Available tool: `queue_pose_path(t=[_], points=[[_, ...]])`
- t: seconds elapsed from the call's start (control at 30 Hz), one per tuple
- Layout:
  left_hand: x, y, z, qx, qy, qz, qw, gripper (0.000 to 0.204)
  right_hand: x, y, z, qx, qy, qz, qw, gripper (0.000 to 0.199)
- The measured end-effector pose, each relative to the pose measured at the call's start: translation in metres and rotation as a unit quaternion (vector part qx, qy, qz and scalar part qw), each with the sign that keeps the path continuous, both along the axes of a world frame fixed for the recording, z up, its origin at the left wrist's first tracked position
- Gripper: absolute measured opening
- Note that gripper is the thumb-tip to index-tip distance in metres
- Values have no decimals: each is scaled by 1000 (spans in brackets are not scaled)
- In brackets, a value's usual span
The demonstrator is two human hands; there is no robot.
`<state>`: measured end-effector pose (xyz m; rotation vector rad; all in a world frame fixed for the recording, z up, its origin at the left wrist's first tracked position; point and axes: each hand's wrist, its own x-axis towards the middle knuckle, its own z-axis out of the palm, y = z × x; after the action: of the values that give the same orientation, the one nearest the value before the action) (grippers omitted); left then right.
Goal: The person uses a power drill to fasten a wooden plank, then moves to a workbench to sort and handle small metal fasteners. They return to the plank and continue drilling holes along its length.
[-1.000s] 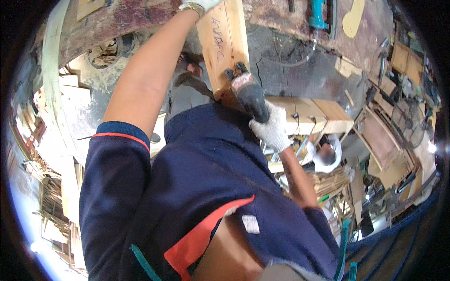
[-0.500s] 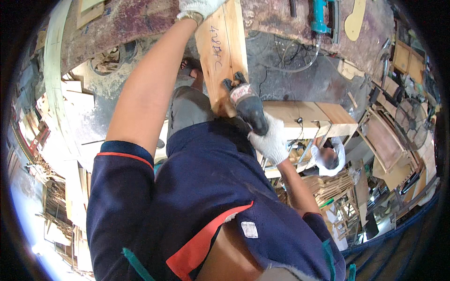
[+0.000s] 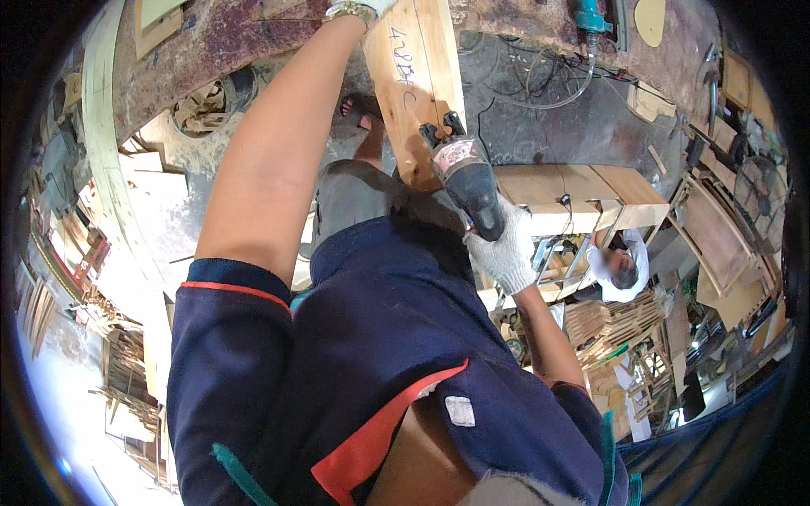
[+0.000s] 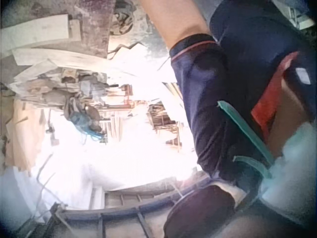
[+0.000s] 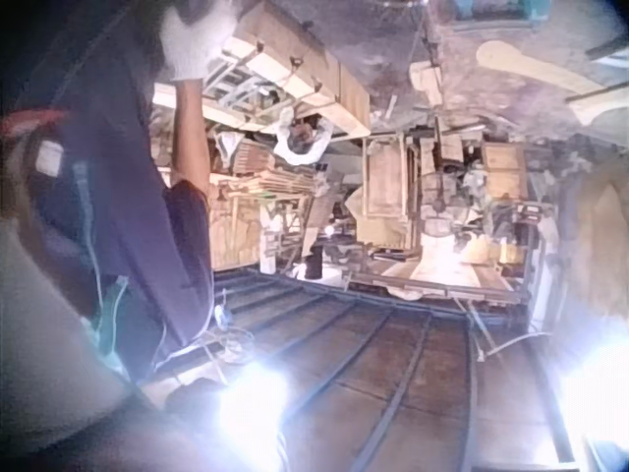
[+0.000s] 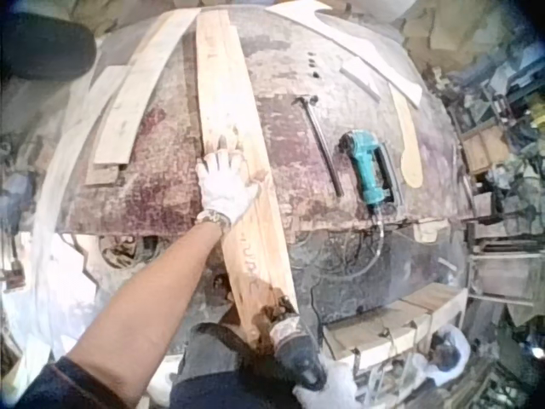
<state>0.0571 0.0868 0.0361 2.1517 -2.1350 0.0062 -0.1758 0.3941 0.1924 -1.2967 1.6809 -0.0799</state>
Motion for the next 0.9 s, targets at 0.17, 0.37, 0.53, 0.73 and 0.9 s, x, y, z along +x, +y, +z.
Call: queue_pose_path(t=[0.17, 0.37, 0.53, 0.73, 0.9], points=[[-1, -3, -12, -50, -13, -17, 999, 85, 5, 3, -3, 33, 9, -17, 999, 57], [-4, -19, 17, 34, -21, -30, 999, 92, 9, -20, 14, 24, 19, -16, 999, 50], [-1, -16, -9, -51, -6, -50, 997, 95, 16, -24, 19, -35, 68, 65, 995, 46], [-5, -11, 4, -39, -8, -23, 999, 89, 28, -5, 14, -5, -6, -46, 999, 39], [-18, -20, -14, -41, -11, -53, 998, 84, 32, -10, 8, 36, 7, -100, 994, 43]])
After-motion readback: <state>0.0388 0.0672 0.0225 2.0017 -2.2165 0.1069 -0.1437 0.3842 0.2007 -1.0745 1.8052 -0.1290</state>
